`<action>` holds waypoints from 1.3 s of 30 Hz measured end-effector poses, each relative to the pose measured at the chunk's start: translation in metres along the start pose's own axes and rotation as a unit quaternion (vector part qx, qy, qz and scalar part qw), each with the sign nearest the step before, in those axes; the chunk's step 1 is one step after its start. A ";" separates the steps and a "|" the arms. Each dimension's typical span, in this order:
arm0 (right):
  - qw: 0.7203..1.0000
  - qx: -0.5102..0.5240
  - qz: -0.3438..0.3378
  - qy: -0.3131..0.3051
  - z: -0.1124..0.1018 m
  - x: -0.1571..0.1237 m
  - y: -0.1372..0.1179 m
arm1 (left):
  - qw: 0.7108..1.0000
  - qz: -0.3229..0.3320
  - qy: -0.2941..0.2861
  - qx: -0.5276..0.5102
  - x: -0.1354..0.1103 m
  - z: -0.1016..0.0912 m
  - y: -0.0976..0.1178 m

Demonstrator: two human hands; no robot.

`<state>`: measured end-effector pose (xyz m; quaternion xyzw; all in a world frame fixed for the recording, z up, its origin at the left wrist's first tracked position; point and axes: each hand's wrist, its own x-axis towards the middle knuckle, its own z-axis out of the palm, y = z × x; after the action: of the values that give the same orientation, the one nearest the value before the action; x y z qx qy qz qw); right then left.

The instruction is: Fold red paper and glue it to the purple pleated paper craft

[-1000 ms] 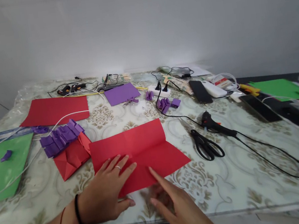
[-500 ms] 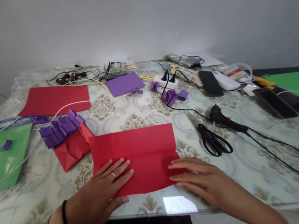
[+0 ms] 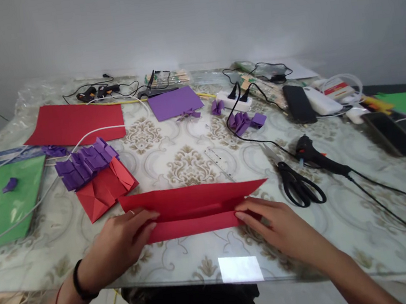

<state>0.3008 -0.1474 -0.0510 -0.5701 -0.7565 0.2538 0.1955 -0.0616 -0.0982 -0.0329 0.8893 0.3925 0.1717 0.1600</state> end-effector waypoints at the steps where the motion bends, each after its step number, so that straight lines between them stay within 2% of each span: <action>1: 1.000 0.005 0.006 -0.007 0.000 0.004 -0.001 | 0.999 0.029 0.025 0.038 0.001 0.004 0.002; 4: 0.999 0.009 0.009 -0.033 0.001 0.015 0.000 | 0.983 0.100 0.067 0.142 0.002 0.017 0.017; 8: 0.997 -0.018 0.009 -0.069 0.003 0.025 0.002 | 0.973 0.127 0.047 0.188 0.003 0.033 0.044; 11: 0.997 -0.021 0.016 -0.069 0.006 0.028 0.004 | 0.969 0.141 0.022 0.200 0.004 0.043 0.055; 16: 0.998 -0.013 0.037 -0.047 0.010 0.026 0.008 | 0.964 0.178 -0.016 0.195 0.009 0.056 0.052; 21: 0.999 -0.017 0.042 -0.010 0.013 0.023 0.009 | 0.972 0.158 -0.048 0.167 0.008 0.065 0.045; 26: 0.999 -0.023 0.031 0.036 0.018 0.019 0.013 | 0.975 0.154 -0.082 0.136 0.008 0.063 0.042; 31: 0.996 -0.028 0.010 0.081 0.024 0.016 0.018 | 0.976 0.145 -0.091 0.131 0.012 0.061 0.038; 39: 0.996 -0.034 0.002 0.087 0.028 0.015 0.024 | 0.980 0.108 -0.087 0.145 -0.002 0.059 0.041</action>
<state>0.2991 -0.1322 -0.0874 -0.5981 -0.7435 0.1775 0.2408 -0.0105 -0.1348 -0.0687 0.9518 0.2995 0.0506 0.0433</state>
